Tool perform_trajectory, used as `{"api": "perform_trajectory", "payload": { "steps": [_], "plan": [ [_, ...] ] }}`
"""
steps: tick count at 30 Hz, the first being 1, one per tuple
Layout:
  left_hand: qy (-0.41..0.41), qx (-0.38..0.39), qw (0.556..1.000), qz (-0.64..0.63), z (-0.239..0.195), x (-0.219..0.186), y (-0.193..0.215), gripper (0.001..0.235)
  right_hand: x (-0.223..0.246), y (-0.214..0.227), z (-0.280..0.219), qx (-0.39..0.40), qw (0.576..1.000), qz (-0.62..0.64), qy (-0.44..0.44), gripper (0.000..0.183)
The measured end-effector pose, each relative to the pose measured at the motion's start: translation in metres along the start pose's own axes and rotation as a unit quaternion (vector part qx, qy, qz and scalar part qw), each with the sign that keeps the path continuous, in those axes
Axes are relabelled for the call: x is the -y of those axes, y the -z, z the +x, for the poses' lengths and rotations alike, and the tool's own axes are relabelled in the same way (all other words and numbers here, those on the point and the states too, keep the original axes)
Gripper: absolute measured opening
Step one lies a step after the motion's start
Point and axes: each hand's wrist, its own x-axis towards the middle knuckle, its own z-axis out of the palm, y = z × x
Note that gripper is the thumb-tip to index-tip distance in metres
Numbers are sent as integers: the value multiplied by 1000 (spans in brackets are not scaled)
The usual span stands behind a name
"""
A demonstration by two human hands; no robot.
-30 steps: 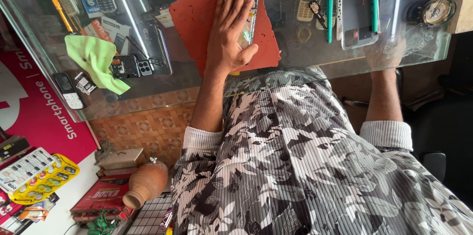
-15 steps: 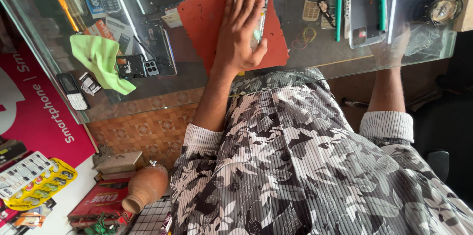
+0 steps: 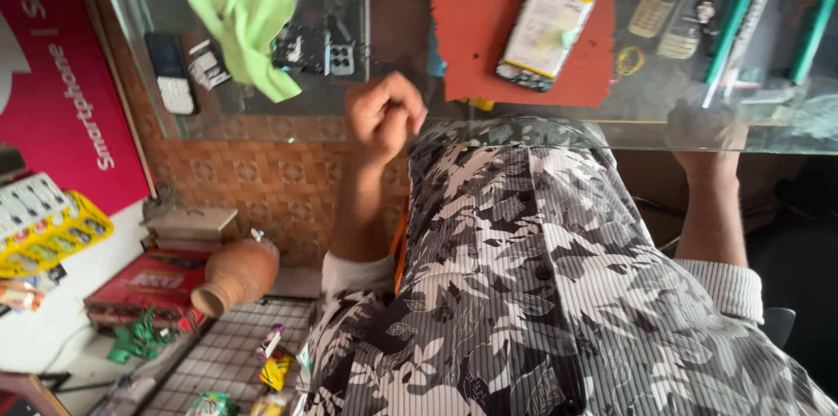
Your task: The person performs a phone repair by handling a battery, a screen assembly, and internal components on a glass workspace. They manipulate parts with their hands and check them against a yellow replacement part packet.
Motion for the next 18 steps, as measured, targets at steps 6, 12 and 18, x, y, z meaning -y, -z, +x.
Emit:
{"api": "perform_trajectory", "payload": {
  "steps": [6, 12, 18],
  "plan": [
    [336, 271, 876, 215, -104, 14, 59, 21, 101, 22, 23, 18, 968, 233, 92, 18],
    [135, 33, 917, 373, -100, 110, 17, 37, 182, -31, 62, 65, 905, 368, 204, 30],
    [89, 174, 955, 225, -41, 181, -28, 53, 197, -81, 61, 271, 641, 718, 8, 21]
  ]
}}
